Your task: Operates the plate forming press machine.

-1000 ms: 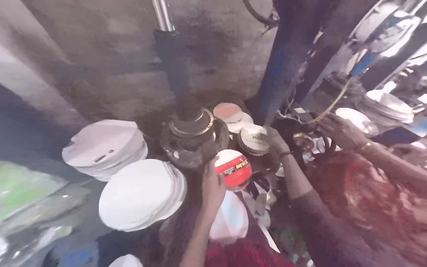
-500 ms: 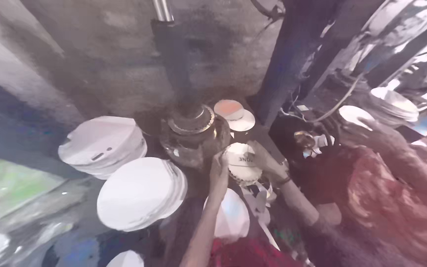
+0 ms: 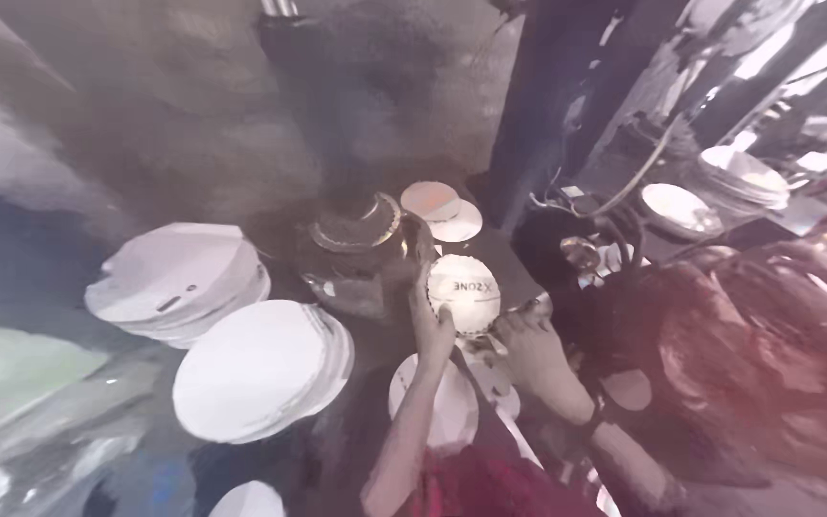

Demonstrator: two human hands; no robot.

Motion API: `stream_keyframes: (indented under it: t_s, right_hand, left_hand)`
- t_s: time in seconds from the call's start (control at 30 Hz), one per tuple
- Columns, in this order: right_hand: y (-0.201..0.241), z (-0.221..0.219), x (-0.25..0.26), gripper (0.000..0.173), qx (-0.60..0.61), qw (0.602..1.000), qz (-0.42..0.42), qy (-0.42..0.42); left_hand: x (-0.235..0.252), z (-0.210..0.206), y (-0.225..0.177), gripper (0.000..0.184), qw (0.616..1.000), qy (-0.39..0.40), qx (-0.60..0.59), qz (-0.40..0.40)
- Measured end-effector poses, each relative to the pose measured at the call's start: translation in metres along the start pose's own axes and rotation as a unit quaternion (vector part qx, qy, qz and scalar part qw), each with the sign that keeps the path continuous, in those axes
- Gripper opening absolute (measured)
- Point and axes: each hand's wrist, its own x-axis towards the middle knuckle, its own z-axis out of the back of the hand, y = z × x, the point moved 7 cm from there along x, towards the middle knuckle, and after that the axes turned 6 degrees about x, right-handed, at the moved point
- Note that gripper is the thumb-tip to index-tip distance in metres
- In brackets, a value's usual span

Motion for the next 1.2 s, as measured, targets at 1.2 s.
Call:
stream_keyframes:
  t_s: [1.2]
  right_hand:
    - [0.034,-0.012,-0.020,0.027,0.417,0.878,0.233,-0.040]
  left_hand:
    - [-0.045,0.023,-0.069,0.061,0.932,-0.249,0.009,-0.264]
